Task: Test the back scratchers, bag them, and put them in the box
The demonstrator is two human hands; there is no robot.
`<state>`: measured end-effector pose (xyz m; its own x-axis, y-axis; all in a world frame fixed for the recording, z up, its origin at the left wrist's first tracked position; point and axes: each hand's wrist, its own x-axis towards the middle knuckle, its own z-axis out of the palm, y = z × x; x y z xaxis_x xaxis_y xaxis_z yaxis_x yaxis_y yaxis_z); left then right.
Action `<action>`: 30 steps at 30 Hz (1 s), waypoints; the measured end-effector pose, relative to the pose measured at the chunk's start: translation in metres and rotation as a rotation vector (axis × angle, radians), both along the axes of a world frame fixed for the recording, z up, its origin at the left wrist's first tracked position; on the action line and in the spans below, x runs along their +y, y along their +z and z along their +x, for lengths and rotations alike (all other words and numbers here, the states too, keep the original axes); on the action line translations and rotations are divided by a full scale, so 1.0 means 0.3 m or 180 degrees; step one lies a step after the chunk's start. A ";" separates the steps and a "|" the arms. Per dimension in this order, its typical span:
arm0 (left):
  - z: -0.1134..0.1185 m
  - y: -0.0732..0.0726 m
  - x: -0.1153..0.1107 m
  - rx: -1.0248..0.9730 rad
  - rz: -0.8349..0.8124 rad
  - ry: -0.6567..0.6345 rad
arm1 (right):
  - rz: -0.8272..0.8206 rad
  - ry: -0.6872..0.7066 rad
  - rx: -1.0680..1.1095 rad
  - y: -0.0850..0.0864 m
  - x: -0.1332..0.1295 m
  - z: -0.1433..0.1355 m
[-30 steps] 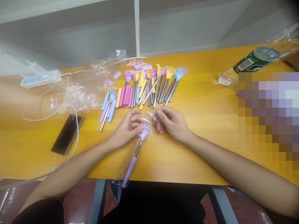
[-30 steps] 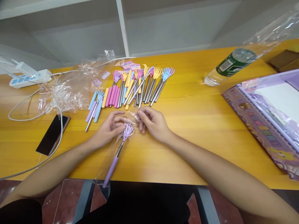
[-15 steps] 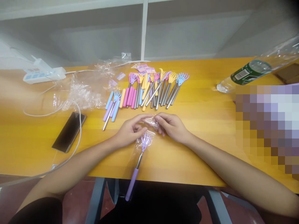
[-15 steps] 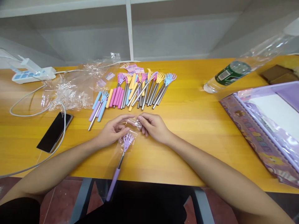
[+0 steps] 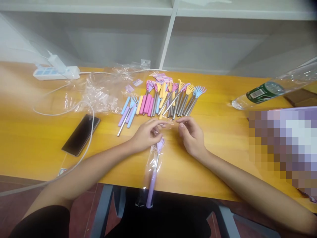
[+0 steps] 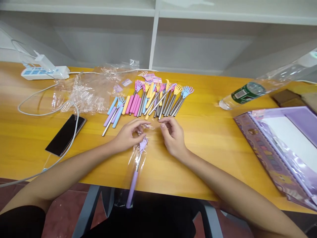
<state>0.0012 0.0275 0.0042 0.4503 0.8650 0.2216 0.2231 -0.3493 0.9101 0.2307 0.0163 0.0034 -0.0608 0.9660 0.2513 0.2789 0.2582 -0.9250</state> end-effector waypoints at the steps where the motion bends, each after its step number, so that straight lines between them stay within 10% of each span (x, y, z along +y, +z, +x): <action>1: -0.001 -0.007 0.002 -0.0024 -0.0038 0.0027 | 0.0192 0.0012 -0.0186 0.025 0.015 0.000; 8: -0.002 -0.019 0.003 -0.0103 -0.0145 0.0072 | 0.0816 -0.0276 -0.2065 0.287 0.489 0.033; 14: 0.000 -0.032 0.004 -0.0473 -0.0165 0.0087 | 0.0049 -0.0065 -0.3285 0.286 0.936 0.066; 30: 0.012 -0.049 0.000 -0.0723 -0.0298 0.0201 | -0.0134 0.0584 -0.3649 0.114 1.160 0.010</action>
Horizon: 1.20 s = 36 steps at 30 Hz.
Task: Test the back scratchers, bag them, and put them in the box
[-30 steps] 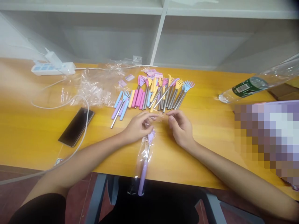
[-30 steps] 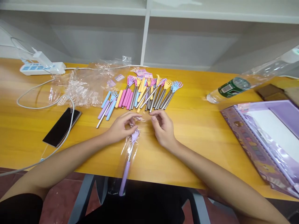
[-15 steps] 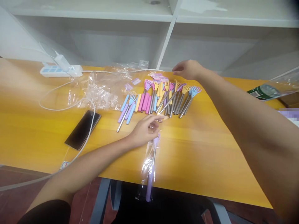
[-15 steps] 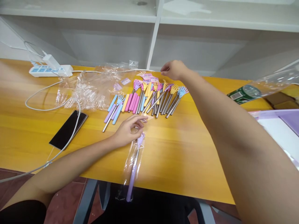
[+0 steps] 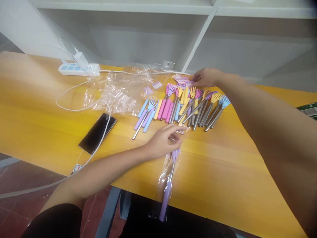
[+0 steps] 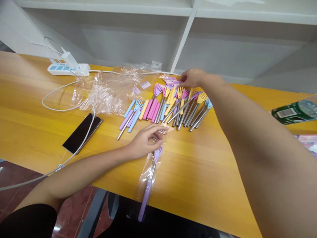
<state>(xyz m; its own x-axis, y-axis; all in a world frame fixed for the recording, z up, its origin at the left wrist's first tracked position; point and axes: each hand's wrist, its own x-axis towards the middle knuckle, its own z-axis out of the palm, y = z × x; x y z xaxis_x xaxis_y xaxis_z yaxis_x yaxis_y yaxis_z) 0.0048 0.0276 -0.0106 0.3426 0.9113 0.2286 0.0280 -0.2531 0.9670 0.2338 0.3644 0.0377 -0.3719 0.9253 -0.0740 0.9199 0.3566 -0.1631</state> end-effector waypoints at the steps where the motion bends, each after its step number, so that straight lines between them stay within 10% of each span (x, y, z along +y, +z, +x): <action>1: 0.000 0.001 0.000 0.0007 -0.0009 0.0000 | 0.0008 -0.0001 0.0040 -0.002 -0.001 0.000; 14: -0.011 0.008 0.001 0.0033 -0.0188 0.0020 | -0.0367 -0.0991 0.0194 0.151 -0.113 0.025; 20: -0.015 -0.004 0.011 -0.0050 -0.0222 0.0057 | 0.0218 -0.1224 0.1903 0.220 -0.306 0.130; 24: -0.018 -0.004 0.020 0.0047 -0.0204 0.0139 | -0.0440 -0.0942 0.4018 0.127 -0.593 0.167; 29: -0.029 -0.007 0.030 0.0077 -0.0346 0.0067 | -0.1051 -0.0910 0.5031 -0.067 -0.944 0.090; 36: -0.028 0.011 0.026 0.0078 -0.0565 -0.0010 | -0.0996 -0.0709 0.5103 -0.171 -1.034 0.005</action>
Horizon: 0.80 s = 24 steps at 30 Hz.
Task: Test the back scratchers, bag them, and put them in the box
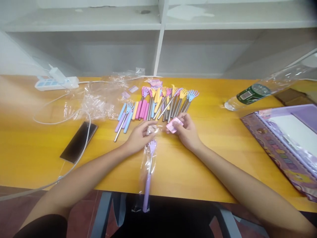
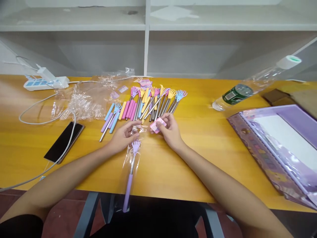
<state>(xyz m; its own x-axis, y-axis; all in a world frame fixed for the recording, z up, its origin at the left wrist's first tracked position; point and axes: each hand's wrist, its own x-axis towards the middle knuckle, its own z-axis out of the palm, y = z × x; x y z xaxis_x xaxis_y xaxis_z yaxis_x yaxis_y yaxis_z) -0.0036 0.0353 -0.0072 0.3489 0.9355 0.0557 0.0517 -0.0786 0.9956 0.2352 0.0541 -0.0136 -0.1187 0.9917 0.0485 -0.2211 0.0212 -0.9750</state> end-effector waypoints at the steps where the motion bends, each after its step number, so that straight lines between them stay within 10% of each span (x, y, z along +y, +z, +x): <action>1: 0.001 0.007 -0.002 0.0045 0.0014 -0.0004 | 0.0104 -0.0020 -0.0064 0.002 0.002 0.006; 24: -0.007 0.038 -0.006 -0.0056 -0.0497 -0.0316 | -0.0036 0.0199 -0.0040 0.045 -0.042 0.006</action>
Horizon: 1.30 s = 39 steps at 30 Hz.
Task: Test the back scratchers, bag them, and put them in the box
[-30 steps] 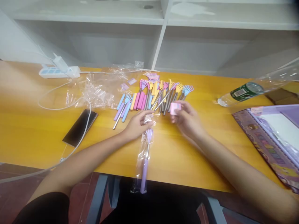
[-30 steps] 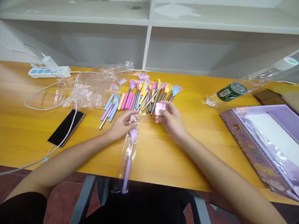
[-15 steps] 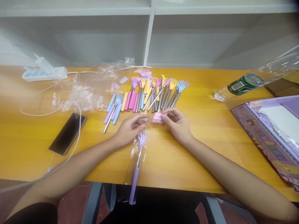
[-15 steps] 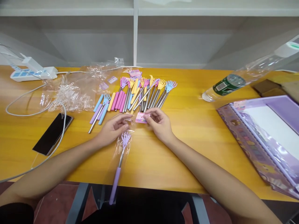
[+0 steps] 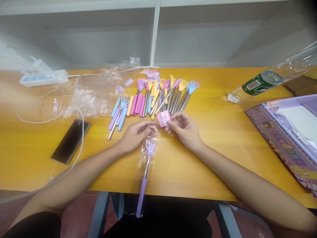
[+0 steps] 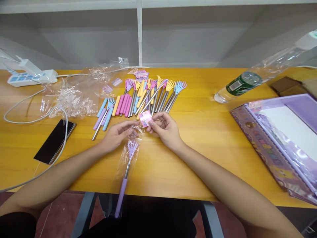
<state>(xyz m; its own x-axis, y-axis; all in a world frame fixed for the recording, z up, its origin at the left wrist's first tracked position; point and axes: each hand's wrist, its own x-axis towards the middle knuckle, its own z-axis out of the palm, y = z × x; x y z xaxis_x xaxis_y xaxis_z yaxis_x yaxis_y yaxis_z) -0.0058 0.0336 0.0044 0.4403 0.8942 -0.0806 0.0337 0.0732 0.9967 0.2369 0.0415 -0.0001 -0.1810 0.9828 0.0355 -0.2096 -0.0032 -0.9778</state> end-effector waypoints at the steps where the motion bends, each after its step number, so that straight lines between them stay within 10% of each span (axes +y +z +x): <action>1: -0.001 0.001 0.001 -0.0050 -0.0050 0.0007 | -0.0021 0.0066 0.0000 0.002 -0.001 -0.001; 39: -0.006 -0.006 0.016 -0.0845 -0.0490 -0.0146 | 0.0724 0.0025 -0.1006 0.003 -0.019 0.004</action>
